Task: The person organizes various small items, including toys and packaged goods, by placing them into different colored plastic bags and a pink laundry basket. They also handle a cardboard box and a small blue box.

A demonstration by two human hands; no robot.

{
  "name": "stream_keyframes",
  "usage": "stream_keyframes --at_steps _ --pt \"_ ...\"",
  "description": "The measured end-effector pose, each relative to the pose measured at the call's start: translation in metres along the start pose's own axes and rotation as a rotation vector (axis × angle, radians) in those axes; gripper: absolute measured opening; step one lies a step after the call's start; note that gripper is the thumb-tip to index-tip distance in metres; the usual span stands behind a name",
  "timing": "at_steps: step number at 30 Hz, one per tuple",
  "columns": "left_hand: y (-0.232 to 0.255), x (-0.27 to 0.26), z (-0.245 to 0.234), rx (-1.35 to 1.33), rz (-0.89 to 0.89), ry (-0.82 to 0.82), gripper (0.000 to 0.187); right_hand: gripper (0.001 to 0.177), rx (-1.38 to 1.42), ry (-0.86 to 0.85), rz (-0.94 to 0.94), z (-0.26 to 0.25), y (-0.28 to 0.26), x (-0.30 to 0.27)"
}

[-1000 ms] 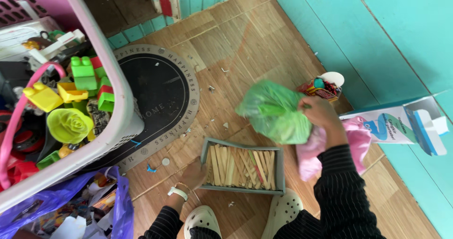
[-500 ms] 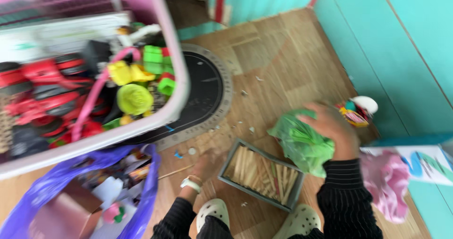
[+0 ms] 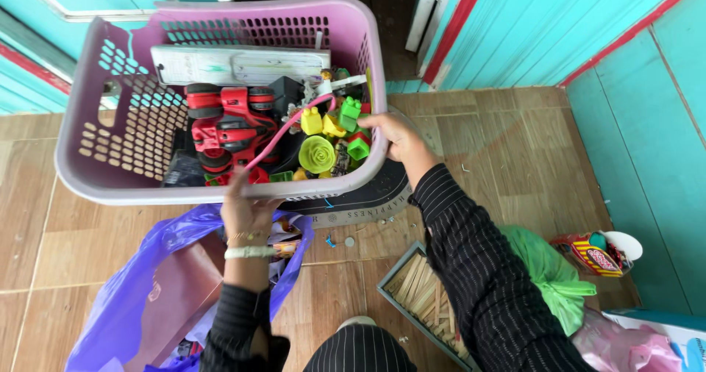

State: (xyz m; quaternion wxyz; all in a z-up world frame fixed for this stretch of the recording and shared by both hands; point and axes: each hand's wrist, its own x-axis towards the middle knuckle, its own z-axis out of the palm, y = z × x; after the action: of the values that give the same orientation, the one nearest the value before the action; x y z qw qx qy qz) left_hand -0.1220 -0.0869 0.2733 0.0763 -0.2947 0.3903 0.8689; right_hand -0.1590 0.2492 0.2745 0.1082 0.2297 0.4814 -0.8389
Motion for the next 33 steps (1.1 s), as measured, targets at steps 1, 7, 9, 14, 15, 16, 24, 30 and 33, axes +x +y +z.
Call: stream_keyframes --at_steps 1,7,9,14,15,16,24,30,33 --pt "-0.003 0.011 -0.003 -0.011 -0.026 0.032 0.051 0.036 -0.017 0.031 0.081 -0.008 0.004 0.01" --pt "-0.025 0.065 -0.035 -0.101 0.061 0.004 0.016 0.037 -0.031 0.005 -0.092 -0.034 0.041 0.033" --pt "-0.023 0.061 -0.045 -0.122 0.024 0.033 0.015 0.055 -0.019 0.05 -0.126 -0.025 0.053 0.005" --pt "-0.034 0.02 -0.038 -0.032 0.037 0.029 0.014 0.077 0.02 0.058 -0.251 -0.039 0.071 -0.072" --pt "-0.041 0.005 -0.036 -0.014 0.028 0.031 0.012 0.077 0.028 0.063 -0.253 -0.053 0.076 -0.084" --pt "-0.049 -0.01 -0.031 0.005 0.019 0.033 0.011 0.078 0.037 0.068 -0.256 -0.07 0.079 -0.093" --pt "-0.128 -0.091 0.042 0.117 -0.066 -0.196 0.01 0.026 0.149 0.242 -0.132 -0.233 0.085 -0.178" --pt "-0.194 -0.145 0.1 0.15 -0.208 -0.357 0.01 0.053 0.161 0.416 -0.402 -0.261 0.054 -0.3" --pt "-0.234 -0.164 0.124 0.327 -0.219 -0.329 0.011 0.043 0.199 0.499 -0.406 -0.317 0.066 -0.323"
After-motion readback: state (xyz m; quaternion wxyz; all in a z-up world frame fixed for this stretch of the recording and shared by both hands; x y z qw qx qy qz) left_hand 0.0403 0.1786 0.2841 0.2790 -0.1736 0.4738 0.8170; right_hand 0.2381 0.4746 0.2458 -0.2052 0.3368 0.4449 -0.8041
